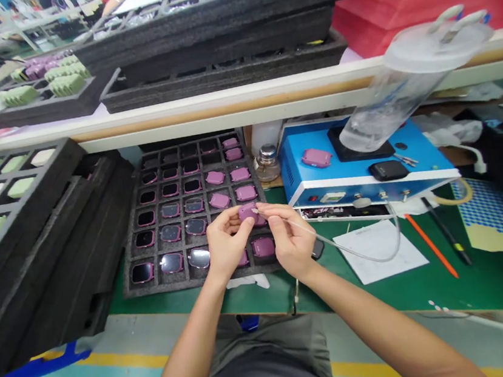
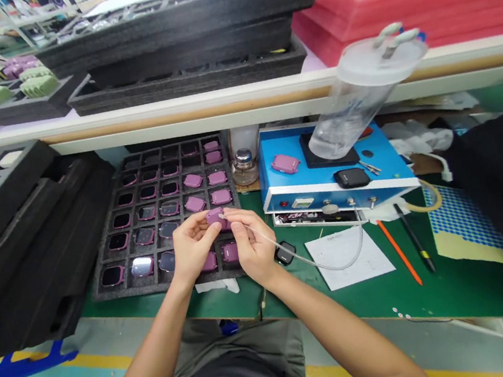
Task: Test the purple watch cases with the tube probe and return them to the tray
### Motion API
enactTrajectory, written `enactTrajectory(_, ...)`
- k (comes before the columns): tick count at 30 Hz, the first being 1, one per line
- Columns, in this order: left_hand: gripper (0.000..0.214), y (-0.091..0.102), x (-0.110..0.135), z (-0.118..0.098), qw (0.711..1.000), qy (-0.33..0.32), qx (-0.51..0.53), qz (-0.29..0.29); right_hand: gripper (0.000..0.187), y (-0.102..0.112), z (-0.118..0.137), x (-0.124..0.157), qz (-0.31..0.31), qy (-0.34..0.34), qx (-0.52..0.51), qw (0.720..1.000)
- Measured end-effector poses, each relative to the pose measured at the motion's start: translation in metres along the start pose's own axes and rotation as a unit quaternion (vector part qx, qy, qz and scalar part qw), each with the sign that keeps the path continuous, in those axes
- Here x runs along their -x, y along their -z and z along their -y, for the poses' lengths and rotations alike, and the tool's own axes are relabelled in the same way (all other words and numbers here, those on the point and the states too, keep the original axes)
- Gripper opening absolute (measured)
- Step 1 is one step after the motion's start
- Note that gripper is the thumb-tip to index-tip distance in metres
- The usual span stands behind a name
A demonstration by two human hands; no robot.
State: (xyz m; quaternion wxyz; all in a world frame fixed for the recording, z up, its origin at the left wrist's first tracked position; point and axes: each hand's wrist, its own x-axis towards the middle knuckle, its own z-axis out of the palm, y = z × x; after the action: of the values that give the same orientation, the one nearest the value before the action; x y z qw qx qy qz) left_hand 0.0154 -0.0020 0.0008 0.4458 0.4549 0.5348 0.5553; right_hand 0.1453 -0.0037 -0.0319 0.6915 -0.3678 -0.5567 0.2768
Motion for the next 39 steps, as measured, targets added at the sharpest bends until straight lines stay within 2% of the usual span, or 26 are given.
enactTrajectory(5,0.027,0.001,0.003,0.0,1.0,-0.016,-0.013,0.003,0.018,0.001,-0.002,0.001,0.004,0.009,-0.01,1.0)
enactTrajectory(11,0.027,0.0,0.002,0.003,1.0,-0.012,-0.019,-0.002,0.017,0.002,-0.005,0.003,0.01,-0.013,-0.007,1.0)
enactTrajectory(30,0.027,0.002,0.0,0.004,0.999,-0.036,-0.032,0.002,0.017,0.002,-0.006,-0.002,0.016,-0.002,0.003,1.0)
enactTrajectory(39,0.031,0.004,-0.007,0.006,0.999,-0.046,-0.029,0.006,0.017,-0.001,-0.006,-0.011,0.012,0.032,0.017,0.999)
